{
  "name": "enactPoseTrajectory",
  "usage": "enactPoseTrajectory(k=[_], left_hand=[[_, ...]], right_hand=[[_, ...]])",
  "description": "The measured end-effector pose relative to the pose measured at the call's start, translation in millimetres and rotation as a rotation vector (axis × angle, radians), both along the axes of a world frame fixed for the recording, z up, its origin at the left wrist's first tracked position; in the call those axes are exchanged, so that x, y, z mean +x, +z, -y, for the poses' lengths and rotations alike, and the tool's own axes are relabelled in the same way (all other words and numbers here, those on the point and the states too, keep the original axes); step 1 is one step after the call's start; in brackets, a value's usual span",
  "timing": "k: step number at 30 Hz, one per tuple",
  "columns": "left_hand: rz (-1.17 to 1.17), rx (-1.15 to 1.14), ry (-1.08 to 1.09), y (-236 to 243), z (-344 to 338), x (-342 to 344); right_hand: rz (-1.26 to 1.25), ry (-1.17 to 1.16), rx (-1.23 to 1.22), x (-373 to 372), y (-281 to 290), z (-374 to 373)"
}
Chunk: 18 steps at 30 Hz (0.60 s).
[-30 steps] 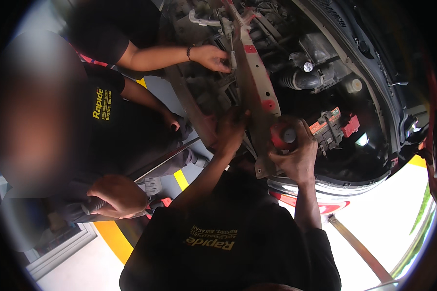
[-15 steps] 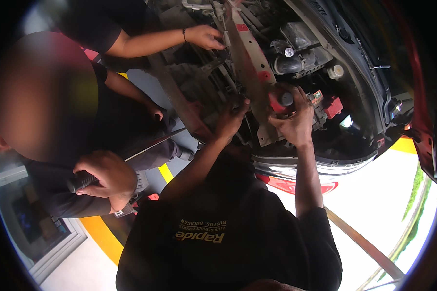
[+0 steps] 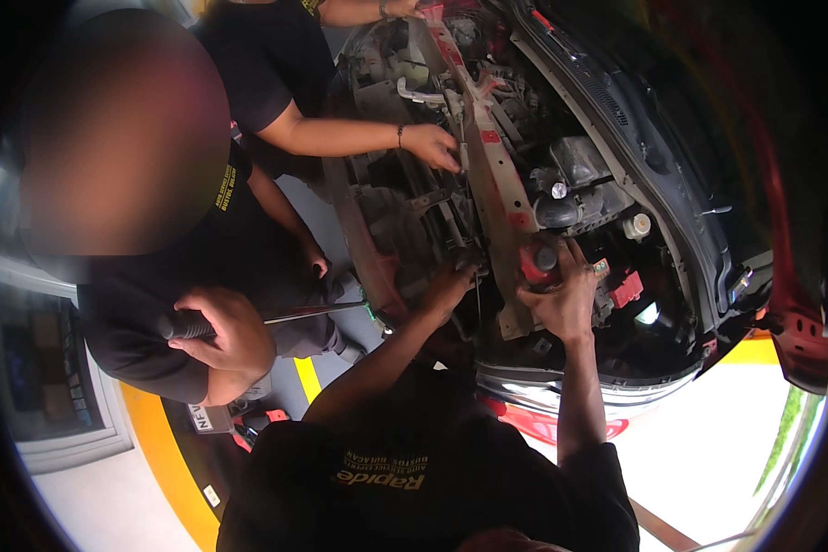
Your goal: The person works under the hood of a red car with another technician, using a power drill and wrench to remove and reposition engine components. They handle hoses and brackets, align parts, and fasten bolts while coordinating with the coworker.
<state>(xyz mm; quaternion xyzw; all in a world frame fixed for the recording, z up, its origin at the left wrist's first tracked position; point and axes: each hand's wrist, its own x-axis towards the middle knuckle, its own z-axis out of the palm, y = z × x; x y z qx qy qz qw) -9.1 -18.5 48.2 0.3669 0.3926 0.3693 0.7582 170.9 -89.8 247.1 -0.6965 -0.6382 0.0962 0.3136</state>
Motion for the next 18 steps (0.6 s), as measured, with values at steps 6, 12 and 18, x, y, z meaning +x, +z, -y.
enactPoseTrajectory(k=[6, 12, 18], left_hand=[[0.025, -0.021, 0.024, 37, -45, 20], [0.085, 0.130, -0.062, 43, -66, 41], [-0.078, 0.119, -0.068, 33, -62, 33]], right_hand=[[-0.058, 0.045, 0.095, 12, -14, 1], [-0.226, 0.058, 0.108, 45, -17, 2], [-0.164, 0.046, 0.111, 41, -27, 8]])
